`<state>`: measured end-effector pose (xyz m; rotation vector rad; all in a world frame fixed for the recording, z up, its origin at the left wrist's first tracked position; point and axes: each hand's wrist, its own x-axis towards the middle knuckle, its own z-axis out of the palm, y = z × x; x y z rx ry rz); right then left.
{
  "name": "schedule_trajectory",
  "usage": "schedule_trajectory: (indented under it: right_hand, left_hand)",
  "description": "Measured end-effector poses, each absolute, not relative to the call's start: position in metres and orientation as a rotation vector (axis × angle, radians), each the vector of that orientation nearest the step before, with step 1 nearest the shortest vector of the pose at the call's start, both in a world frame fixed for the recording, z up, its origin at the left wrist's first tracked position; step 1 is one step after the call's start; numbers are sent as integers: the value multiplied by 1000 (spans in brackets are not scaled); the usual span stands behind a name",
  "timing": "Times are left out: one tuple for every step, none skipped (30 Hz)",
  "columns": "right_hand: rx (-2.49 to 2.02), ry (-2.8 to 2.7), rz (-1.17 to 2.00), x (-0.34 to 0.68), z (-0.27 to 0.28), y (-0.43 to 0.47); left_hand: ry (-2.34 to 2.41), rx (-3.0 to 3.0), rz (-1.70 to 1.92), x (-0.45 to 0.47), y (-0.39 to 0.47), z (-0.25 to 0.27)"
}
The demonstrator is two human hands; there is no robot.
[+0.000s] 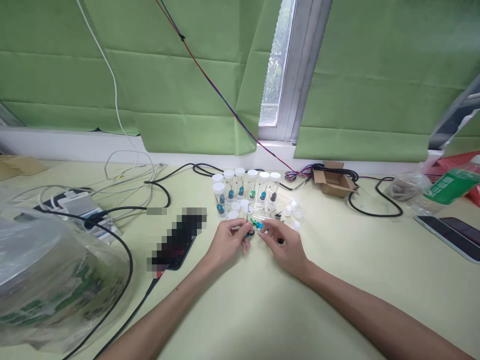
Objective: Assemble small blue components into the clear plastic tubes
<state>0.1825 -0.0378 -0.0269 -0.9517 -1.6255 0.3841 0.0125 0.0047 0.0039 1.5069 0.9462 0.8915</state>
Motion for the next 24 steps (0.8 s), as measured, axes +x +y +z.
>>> schedule_trajectory:
  right_hand:
    - [-950, -1632, 371, 183, -27, -37]
    - [-952, -1636, 364, 183, -28, -37]
    - [-955, -1637, 360, 183, -28, -36]
    - [-959, -1637, 359, 183, -29, -36]
    - [-962, -1634, 360, 184, -30, -36]
    - [-964, -1630, 362, 184, -30, -35]
    - [-967, -1627, 364, 184, -31, -35]
    - [-971, -1623, 368, 184, -32, -35]
    - [-976, -1617, 374, 184, -33, -34]
    - [-982, -1610, 380, 185, -33, -34]
    - [-989, -1603, 388, 185, -34, -34]
    - [-996, -1595, 397, 185, -34, -34]
    - [-1001, -1588, 405, 184, -34, -33]
    - [-1003, -1584, 412, 184, -34, -33]
    - [-1005, -1585, 419, 184, -33, -33]
    - [-1006, -1590, 423, 184, -33, -34]
    - [-1008, -1596, 423, 184, -32, -34]
    - [-1012, -1604, 418, 184, -31, -34]
    - [-1015, -1612, 409, 184, -31, -35]
    - [-1018, -1619, 400, 184, -30, -35]
    - [-1019, -1627, 391, 183, -30, -36]
    - [-1018, -1633, 384, 183, -29, -37]
    - [-1017, -1639, 382, 183, -29, -37]
    - [-1018, -1645, 380, 183, -28, -37]
  left_hand:
    - [943, 1499, 895, 13, 5, 4]
    - [938, 1494, 899, 13, 5, 3]
    - [932, 1490, 904, 13, 4, 3]
    - [926, 1489, 906, 13, 4, 3]
    - [920, 1489, 907, 13, 4, 3]
    - [916, 1489, 907, 13, 4, 3]
    - [914, 1490, 908, 13, 3, 3]
    - [916, 1492, 908, 13, 3, 3]
    - [919, 1496, 908, 13, 3, 4]
    - [920, 1501, 908, 13, 3, 4]
    - [921, 1507, 908, 13, 3, 4]
    - [921, 1514, 910, 13, 3, 5]
    - [921, 1520, 913, 13, 3, 5]
    - [921, 1525, 917, 12, 3, 4]
    - [921, 1529, 920, 12, 3, 4]
    - [922, 1533, 923, 12, 3, 4]
    - [924, 1537, 923, 12, 4, 4]
    - [925, 1541, 922, 12, 4, 3]
    - [925, 1544, 921, 12, 4, 3]
    - [926, 1548, 921, 12, 4, 3]
    - [927, 1551, 922, 12, 4, 3]
    - [929, 1556, 925, 13, 3, 2]
    - [928, 1562, 927, 13, 3, 2]
    - [928, 1568, 929, 13, 2, 2]
